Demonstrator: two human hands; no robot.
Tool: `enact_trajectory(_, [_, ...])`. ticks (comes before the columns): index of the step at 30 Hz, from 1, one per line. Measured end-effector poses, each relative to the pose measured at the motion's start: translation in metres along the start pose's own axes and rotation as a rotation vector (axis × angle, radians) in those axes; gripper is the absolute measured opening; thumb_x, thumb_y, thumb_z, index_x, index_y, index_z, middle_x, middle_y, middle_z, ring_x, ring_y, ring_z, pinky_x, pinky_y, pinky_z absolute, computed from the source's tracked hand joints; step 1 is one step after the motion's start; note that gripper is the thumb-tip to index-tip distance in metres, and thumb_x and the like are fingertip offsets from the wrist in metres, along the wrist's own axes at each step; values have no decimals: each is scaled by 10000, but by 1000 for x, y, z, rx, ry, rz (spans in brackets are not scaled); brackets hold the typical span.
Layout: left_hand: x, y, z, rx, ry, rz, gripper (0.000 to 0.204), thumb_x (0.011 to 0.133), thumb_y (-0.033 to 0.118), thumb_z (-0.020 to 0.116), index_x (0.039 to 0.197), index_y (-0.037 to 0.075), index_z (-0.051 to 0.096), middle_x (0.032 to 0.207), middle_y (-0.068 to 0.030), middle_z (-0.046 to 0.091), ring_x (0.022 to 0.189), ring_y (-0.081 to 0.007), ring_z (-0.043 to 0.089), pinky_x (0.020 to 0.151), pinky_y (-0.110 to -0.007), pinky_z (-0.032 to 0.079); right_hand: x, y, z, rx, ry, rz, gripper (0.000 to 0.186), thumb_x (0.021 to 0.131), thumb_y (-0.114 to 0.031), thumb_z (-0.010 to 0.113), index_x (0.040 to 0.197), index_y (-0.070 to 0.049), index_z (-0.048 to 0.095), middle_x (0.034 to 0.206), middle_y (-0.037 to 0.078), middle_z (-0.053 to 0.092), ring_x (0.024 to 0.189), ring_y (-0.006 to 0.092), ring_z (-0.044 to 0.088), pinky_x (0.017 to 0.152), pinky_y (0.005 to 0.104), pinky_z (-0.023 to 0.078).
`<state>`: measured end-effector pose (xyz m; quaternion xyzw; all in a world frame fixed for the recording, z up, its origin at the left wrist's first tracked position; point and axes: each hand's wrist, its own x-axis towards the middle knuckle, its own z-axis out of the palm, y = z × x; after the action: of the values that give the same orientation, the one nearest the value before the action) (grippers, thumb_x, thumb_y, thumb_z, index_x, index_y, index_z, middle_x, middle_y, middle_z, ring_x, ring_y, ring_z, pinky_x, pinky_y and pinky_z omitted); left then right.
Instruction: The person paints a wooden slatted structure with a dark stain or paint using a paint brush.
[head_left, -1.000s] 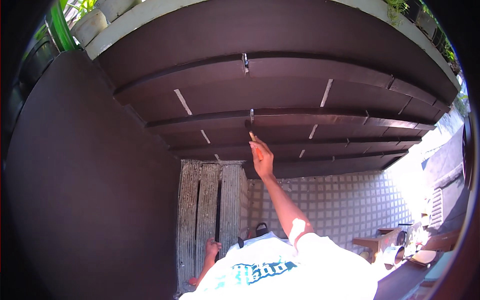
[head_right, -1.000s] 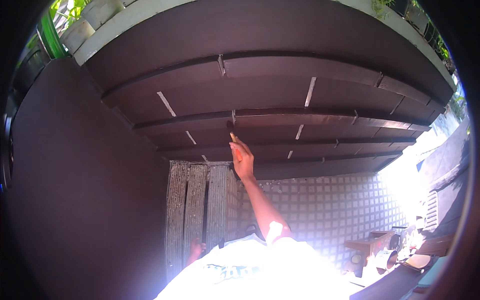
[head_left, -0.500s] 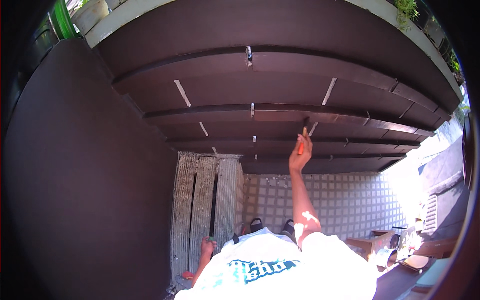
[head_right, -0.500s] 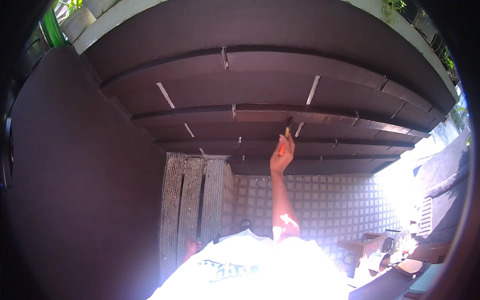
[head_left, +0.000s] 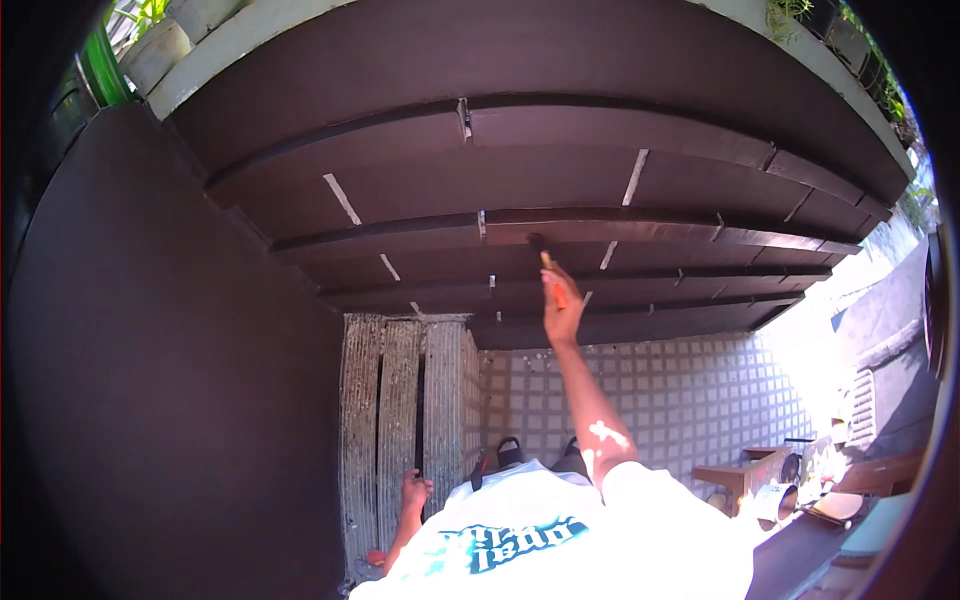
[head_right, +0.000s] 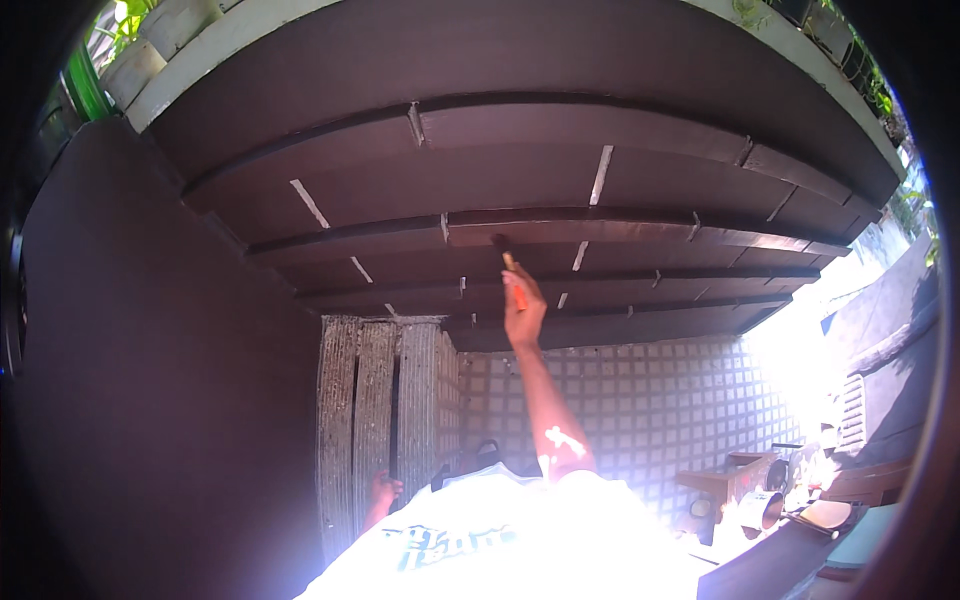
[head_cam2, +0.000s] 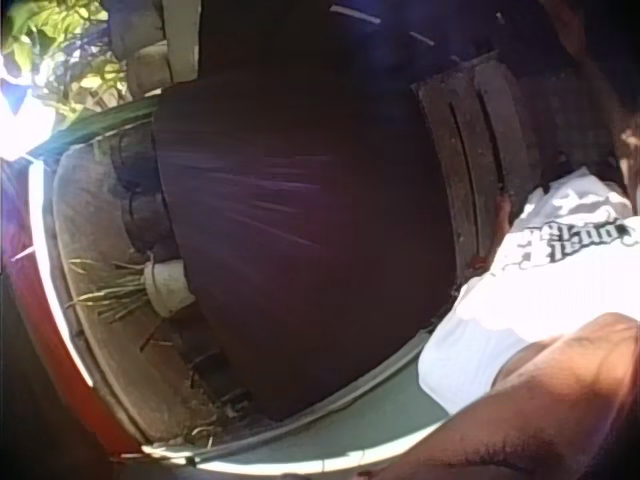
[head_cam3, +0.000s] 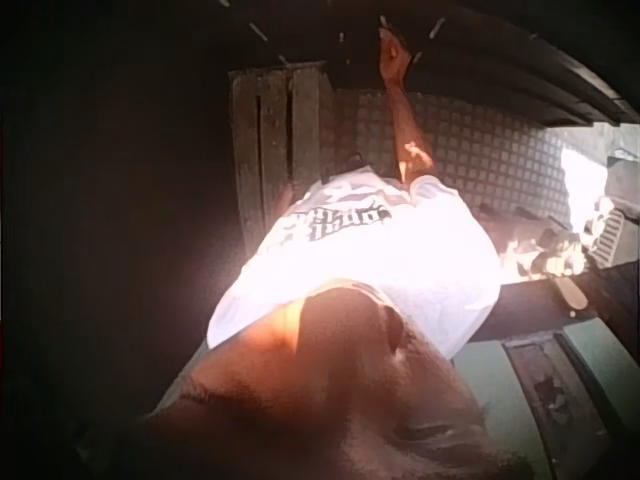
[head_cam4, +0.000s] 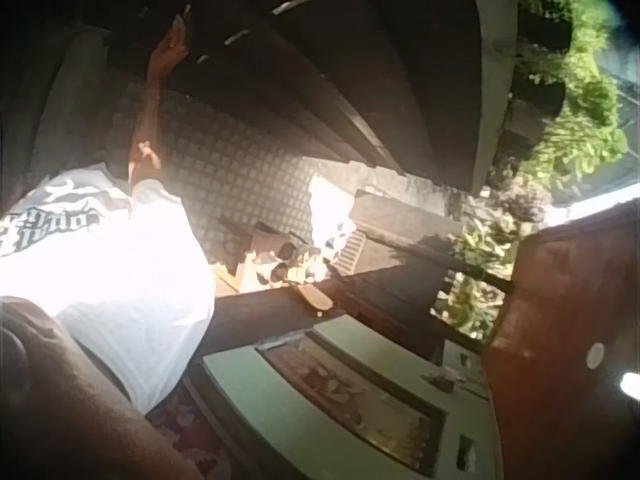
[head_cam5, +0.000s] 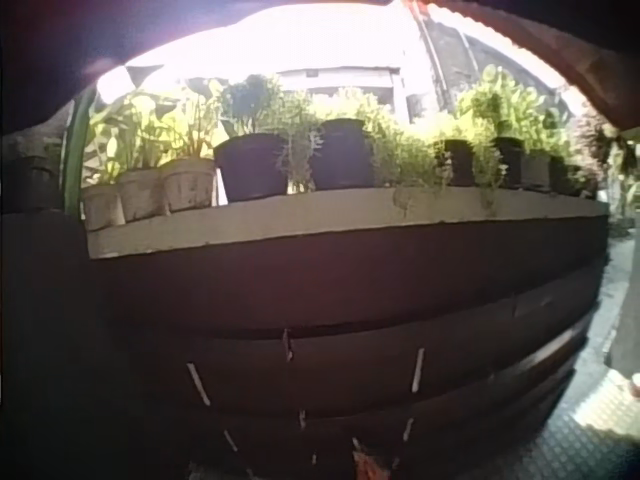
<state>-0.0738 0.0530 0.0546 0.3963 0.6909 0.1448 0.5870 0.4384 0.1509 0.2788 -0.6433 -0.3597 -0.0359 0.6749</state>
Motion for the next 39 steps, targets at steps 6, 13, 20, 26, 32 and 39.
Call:
enact_trajectory(6, [4, -12, 8, -2, -23, 23, 535, 849, -124, 394, 1345, 69, 448, 827, -129, 691, 582, -175, 632, 489, -315, 492, 45, 29, -96, -212, 304, -48, 148, 994, -68, 638, 1092, -12, 735, 1193, 167, 710, 1125, 297, 672, 989, 379, 506])
enact_trajectory(13, [11, -11, 43, -94, -66, -46, 531, 865, -122, 385, 1347, 96, 433, 833, -138, 693, 585, -189, 633, 461, -311, 474, 23, 13, -71, -189, 162, -106, 143, 995, -81, 610, 1055, -37, 732, 1189, 196, 693, 1152, 360, 648, 1002, 431, 491])
enact_trajectory(20, [23, -7, 113, -210, -242, 134, 538, 879, -119, 341, 1358, 109, 431, 847, -130, 694, 625, -185, 650, 505, -317, 501, 12, -34, -32, 112, -220, 23, 151, 942, -126, 734, 1064, -37, 729, 1033, 138, 748, 997, 216, 729, 878, 320, 541])
enact_trajectory(26, [5, 20, 179, -75, -205, 150, 563, 871, -125, 326, 1363, 121, 448, 843, -118, 690, 614, -170, 635, 526, -318, 498, 116, -9, -64, 53, -88, 107, 110, 928, -83, 717, 997, 3, 718, 850, 87, 752, 793, 125, 720, 746, 279, 565])
enact_trajectory(32, [24, -25, 219, -6, -144, 123, 552, 880, -121, 348, 1355, 140, 456, 833, -106, 687, 600, -151, 616, 515, -303, 481, 209, 17, -143, 46, -117, 348, 141, 950, -48, 650, 1019, 58, 713, 878, 129, 749, 756, 181, 758, 695, 294, 632])
enact_trajectory(39, [19, -50, 250, -93, -126, 88, 533, 885, -105, 367, 1354, 132, 460, 809, -110, 692, 596, -148, 617, 507, -323, 486, 304, 26, -279, -474, -136, 342, 210, 920, -192, 706, 983, 3, 749, 818, 141, 759, 722, 215, 762, 692, 354, 613])
